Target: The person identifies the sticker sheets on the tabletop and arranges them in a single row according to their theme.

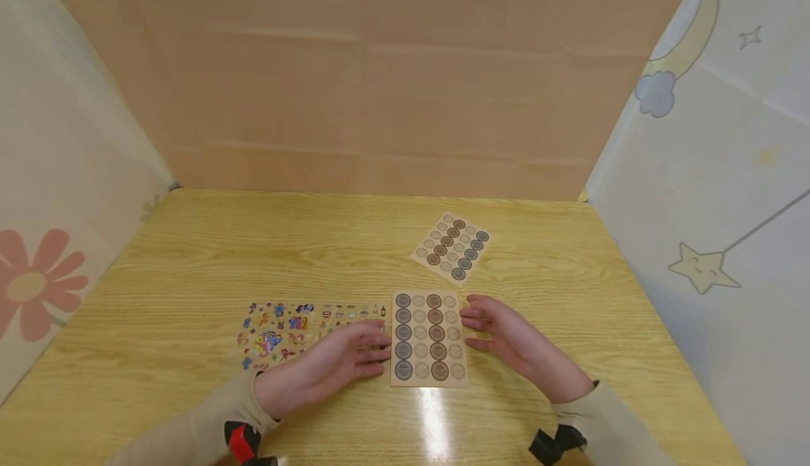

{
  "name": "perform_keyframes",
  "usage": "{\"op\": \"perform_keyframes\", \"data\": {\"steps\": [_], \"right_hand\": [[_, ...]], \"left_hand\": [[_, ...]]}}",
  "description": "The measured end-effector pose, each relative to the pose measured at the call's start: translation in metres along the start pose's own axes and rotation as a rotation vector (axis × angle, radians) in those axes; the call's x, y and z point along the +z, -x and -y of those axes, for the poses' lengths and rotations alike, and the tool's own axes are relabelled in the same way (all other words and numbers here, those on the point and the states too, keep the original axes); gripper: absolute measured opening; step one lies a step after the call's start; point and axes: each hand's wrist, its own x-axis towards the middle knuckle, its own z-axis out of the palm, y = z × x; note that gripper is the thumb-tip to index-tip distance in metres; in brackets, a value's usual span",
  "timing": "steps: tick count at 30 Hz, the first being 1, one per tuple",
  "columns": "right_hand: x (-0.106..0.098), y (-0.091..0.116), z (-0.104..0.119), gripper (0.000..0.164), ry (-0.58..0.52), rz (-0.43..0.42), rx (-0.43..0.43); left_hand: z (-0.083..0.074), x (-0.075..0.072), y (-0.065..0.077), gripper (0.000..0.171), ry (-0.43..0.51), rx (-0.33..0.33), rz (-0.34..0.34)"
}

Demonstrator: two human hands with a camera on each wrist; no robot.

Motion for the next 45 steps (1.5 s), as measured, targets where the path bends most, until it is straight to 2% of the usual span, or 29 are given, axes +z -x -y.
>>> {"op": "perform_keyframes", "data": {"steps": [9, 15, 23, 30, 36, 40, 45], "right_hand": [[0.000, 0.000, -0.001, 0.060, -0.010, -0.011, 0.006], [-0.001, 0.000, 0.000, 0.059, -0.015, 0.012, -0.007], [-0.007, 0.002, 0.008, 0.058, 0.012, 0.019, -0.059], [-0.012, 0.003, 0.012, 0.052, -0.024, 0.095, -0.118], [-0.016, 0.000, 0.016, 0.040, -0.083, 0.162, -0.143], [-0.022, -0.003, 0.020, 0.036, -0.148, 0.209, -0.166], [-0.029, -0.010, 0.024, 0.035, -0.237, 0.254, -0.176]], "left_hand": [[0.000, -0.001, 0.001, 0.070, -0.009, -0.002, 0.001], [-0.002, 0.000, 0.003, 0.066, -0.006, 0.000, 0.007], [-0.007, -0.002, 0.000, 0.066, -0.035, 0.028, 0.075], [-0.013, -0.005, -0.006, 0.063, -0.030, 0.046, 0.107], [-0.020, -0.005, -0.010, 0.044, -0.035, 0.055, 0.117], [-0.029, -0.003, -0.014, 0.036, -0.055, 0.066, 0.134], [-0.044, 0.001, -0.017, 0.036, -0.082, 0.082, 0.152]]}}
